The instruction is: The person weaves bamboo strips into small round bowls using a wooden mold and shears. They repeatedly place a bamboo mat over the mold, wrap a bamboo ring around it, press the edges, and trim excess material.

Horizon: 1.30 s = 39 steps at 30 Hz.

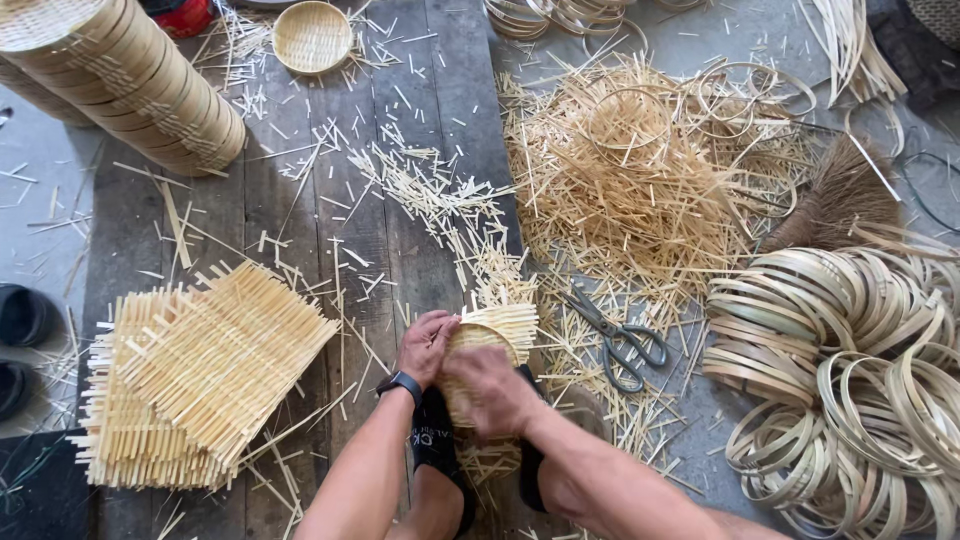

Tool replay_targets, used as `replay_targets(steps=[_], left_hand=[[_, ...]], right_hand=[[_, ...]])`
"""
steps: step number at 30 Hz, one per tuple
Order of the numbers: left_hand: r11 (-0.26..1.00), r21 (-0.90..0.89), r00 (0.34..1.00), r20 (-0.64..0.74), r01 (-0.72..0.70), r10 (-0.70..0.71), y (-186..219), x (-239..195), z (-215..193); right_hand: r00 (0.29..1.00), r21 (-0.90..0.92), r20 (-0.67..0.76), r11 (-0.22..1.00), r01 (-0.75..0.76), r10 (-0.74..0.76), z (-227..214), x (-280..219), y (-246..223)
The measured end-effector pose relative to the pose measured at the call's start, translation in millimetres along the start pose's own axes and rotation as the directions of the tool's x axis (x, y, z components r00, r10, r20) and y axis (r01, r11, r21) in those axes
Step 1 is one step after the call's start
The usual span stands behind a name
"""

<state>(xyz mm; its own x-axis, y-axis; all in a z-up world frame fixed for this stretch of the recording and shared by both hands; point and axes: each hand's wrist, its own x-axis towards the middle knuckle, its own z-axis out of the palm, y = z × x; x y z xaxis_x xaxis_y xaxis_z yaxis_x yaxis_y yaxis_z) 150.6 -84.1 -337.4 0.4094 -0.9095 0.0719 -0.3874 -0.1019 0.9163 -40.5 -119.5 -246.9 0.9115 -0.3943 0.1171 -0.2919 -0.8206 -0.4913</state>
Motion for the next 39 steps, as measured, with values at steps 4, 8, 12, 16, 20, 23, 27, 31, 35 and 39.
replay_targets(steps=[4,8,12,16,20,23,27,31,35,39], left_hand=[[0.999,-0.011,0.999,0.021,0.048,-0.048,2,1,2],[0.930,-0.096,0.934,0.079,0.355,-0.349,8,5,4],[0.910,-0.043,0.907,0.106,0.413,-0.406,-2,18,5],[0.884,0.017,0.873,0.149,0.466,-0.464,-19,23,8],[0.914,-0.040,0.910,0.120,0.403,-0.396,-23,23,9],[0.932,0.041,0.927,0.091,0.361,-0.363,-29,17,15],[0.935,0.144,0.926,0.151,0.324,-0.345,-39,12,11],[0.943,-0.035,0.927,0.198,0.332,-0.319,-48,26,11],[0.910,-0.102,0.904,0.206,0.401,-0.375,-37,16,12],[0.903,0.020,0.886,0.183,0.429,-0.425,7,9,-4]], right_hand=[[0.943,0.190,-0.223,0.960,-0.206,0.247,7,38,56],[0.910,0.433,-0.197,0.865,-0.253,0.364,39,46,88],[0.860,0.506,0.069,0.725,-0.468,0.506,62,43,118],[0.852,0.635,0.139,0.615,-0.467,0.504,63,48,125],[0.777,0.187,0.160,0.754,-0.630,0.609,39,52,88],[0.665,0.150,0.283,0.652,-0.743,0.692,23,57,71],[0.600,0.248,0.328,0.547,-0.800,0.729,24,65,67],[0.587,0.172,0.315,0.563,-0.808,0.746,35,73,86],[0.665,0.267,0.250,0.610,-0.746,0.704,42,58,86],[0.694,0.233,0.234,0.654,-0.720,0.680,5,43,73]])
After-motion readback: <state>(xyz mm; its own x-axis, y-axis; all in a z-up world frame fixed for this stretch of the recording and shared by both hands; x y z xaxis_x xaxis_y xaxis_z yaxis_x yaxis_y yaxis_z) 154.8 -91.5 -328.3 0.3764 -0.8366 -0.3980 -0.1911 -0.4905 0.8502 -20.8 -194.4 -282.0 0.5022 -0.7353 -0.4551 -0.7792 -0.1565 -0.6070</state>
